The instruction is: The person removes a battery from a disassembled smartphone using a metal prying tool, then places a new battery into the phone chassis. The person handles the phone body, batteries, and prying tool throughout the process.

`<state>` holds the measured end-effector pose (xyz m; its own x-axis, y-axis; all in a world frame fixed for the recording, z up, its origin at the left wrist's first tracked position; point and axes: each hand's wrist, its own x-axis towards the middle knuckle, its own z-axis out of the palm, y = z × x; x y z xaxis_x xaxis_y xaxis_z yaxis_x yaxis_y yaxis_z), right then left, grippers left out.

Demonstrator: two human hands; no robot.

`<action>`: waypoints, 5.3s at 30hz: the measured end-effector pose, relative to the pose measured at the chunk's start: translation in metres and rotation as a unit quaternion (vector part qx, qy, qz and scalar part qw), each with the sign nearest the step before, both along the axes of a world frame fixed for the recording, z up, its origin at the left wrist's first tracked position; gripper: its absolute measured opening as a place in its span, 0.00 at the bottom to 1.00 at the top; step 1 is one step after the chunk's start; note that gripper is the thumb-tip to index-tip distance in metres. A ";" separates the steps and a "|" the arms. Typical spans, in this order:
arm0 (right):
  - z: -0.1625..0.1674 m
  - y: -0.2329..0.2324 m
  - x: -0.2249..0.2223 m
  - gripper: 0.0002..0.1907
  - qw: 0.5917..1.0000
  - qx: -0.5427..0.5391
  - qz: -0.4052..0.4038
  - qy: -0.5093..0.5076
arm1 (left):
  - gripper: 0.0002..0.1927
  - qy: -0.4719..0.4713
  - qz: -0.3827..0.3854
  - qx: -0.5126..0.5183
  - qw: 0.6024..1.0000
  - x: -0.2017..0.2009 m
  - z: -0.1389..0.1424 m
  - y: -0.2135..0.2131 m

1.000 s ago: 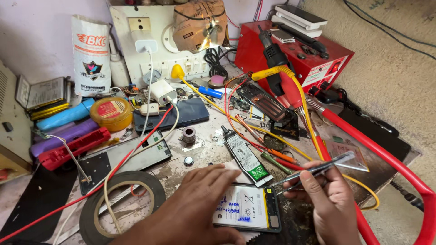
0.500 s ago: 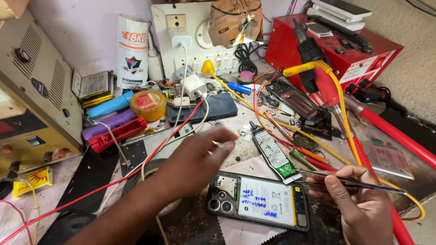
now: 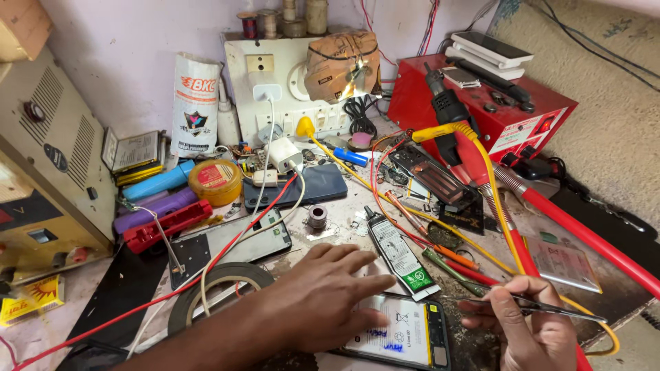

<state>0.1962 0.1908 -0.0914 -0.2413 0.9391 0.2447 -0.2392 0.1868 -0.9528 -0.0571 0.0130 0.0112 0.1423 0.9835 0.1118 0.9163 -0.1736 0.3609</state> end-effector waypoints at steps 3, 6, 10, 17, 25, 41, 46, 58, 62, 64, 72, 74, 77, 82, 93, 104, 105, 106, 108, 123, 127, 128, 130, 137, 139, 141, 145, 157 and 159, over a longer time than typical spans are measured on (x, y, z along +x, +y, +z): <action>0.002 -0.001 -0.001 0.08 0.997 0.049 0.055 0.020 | 0.29 0.000 0.004 -0.024 1.000 0.008 0.004 0.013; 0.010 -0.007 -0.005 0.09 1.000 0.018 0.019 -0.012 | 0.25 0.011 0.032 -0.028 0.999 0.014 0.005 0.029; 0.022 -0.020 -0.008 0.08 0.995 0.013 0.025 -0.096 | 0.24 0.034 0.063 -0.007 0.997 0.016 0.005 0.040; 0.028 -0.029 -0.013 0.07 0.987 0.026 0.036 -0.157 | 0.21 -0.028 0.058 0.065 0.996 0.010 -0.013 -0.012; 0.023 -0.031 -0.009 0.07 0.986 0.043 0.056 -0.154 | 0.54 -0.048 0.042 0.080 0.995 0.025 -0.030 -0.024; 0.040 -0.008 0.002 0.12 0.956 0.040 0.167 -0.237 | 0.41 -0.073 0.051 0.100 0.991 0.028 -0.037 -0.023; 0.026 -0.012 -0.004 0.12 0.956 0.100 0.173 -0.213 | 0.40 -0.083 0.051 0.106 0.990 0.030 -0.040 -0.023; 0.028 -0.006 -0.011 0.12 0.979 -0.020 0.152 -0.138 | 0.42 -0.080 0.065 0.101 0.990 0.030 -0.034 -0.023; 0.034 -0.008 -0.014 0.12 0.977 -0.055 0.144 -0.146 | 0.41 -0.082 0.067 0.094 0.990 0.031 -0.033 -0.024; 0.036 -0.010 -0.015 0.12 0.977 -0.070 0.141 -0.147 | 0.42 -0.078 0.071 0.097 0.990 0.031 -0.032 -0.025; 0.036 -0.008 -0.018 0.13 0.975 -0.100 0.135 -0.146 | 0.41 -0.076 0.060 0.097 0.991 0.028 -0.037 -0.023; 0.032 -0.006 -0.018 0.13 0.975 -0.111 0.129 -0.144 | 0.42 -0.072 0.058 0.099 0.991 0.026 -0.043 -0.023; 0.026 -0.002 -0.019 0.14 0.975 -0.111 0.138 -0.137 | 0.42 -0.058 0.048 0.109 0.991 0.020 -0.056 -0.019; 0.015 0.006 -0.021 0.14 0.973 -0.106 0.163 -0.122 | 0.40 -0.034 0.058 0.142 0.988 0.016 -0.074 -0.007; 0.017 0.016 -0.017 0.14 0.969 -0.102 0.147 -0.171 | 0.43 -0.064 0.045 0.117 0.990 0.023 -0.059 -0.017; -0.001 0.033 -0.015 0.15 0.974 -0.109 0.133 -0.146 | 0.42 -0.054 0.036 0.140 0.988 0.023 -0.064 -0.010; -0.004 0.032 -0.013 0.15 0.974 -0.104 0.131 -0.156 | 0.42 -0.060 0.038 0.135 0.988 0.023 -0.066 -0.012; -0.007 0.032 -0.011 0.15 0.973 -0.106 0.138 -0.151 | 0.42 -0.065 0.041 0.130 0.988 0.023 -0.068 -0.013; -0.010 0.038 -0.010 0.15 0.974 -0.098 0.152 -0.138 | 0.39 -0.066 0.045 0.146 0.986 0.024 -0.073 -0.011; -0.010 0.052 -0.020 0.15 0.952 -0.214 0.161 -0.150 | 0.22 -0.043 0.079 0.118 0.989 0.020 -0.096 0.010; -0.008 0.051 -0.020 0.15 0.951 -0.214 0.163 -0.156 | 0.23 -0.041 0.077 0.117 0.989 0.019 -0.093 0.009; -0.008 0.050 -0.019 0.15 0.950 -0.213 0.165 -0.158 | 0.23 -0.046 0.078 0.113 0.989 0.020 -0.093 0.008; -0.007 0.050 -0.018 0.15 0.951 -0.205 0.165 -0.163 | 0.22 -0.054 0.078 0.106 0.990 0.019 -0.091 0.008; -0.012 0.053 -0.016 0.16 0.955 -0.189 0.172 -0.153 | 0.23 -0.049 0.074 0.098 0.991 0.020 -0.088 0.008; -0.014 0.056 -0.014 0.16 0.952 -0.200 0.167 -0.157 | 0.23 -0.059 0.073 0.081 0.992 0.020 -0.089 0.008; -0.017 0.063 -0.013 0.17 0.949 -0.209 0.169 -0.164 | 0.24 -0.037 0.063 0.126 0.989 0.021 -0.090 0.009; -0.029 0.084 -0.016 0.16 0.950 -0.195 0.150 -0.195 | 0.24 -0.028 0.061 0.126 0.990 0.024 -0.089 0.010; -0.067 0.127 -0.013 0.14 0.965 -0.155 0.116 -0.178 | 0.22 -0.043 0.073 0.121 0.989 0.027 -0.083 0.014; -0.067 0.127 -0.013 0.14 0.966 -0.151 0.124 -0.167 | 0.22 -0.037 0.075 0.119 0.989 0.027 -0.082 0.014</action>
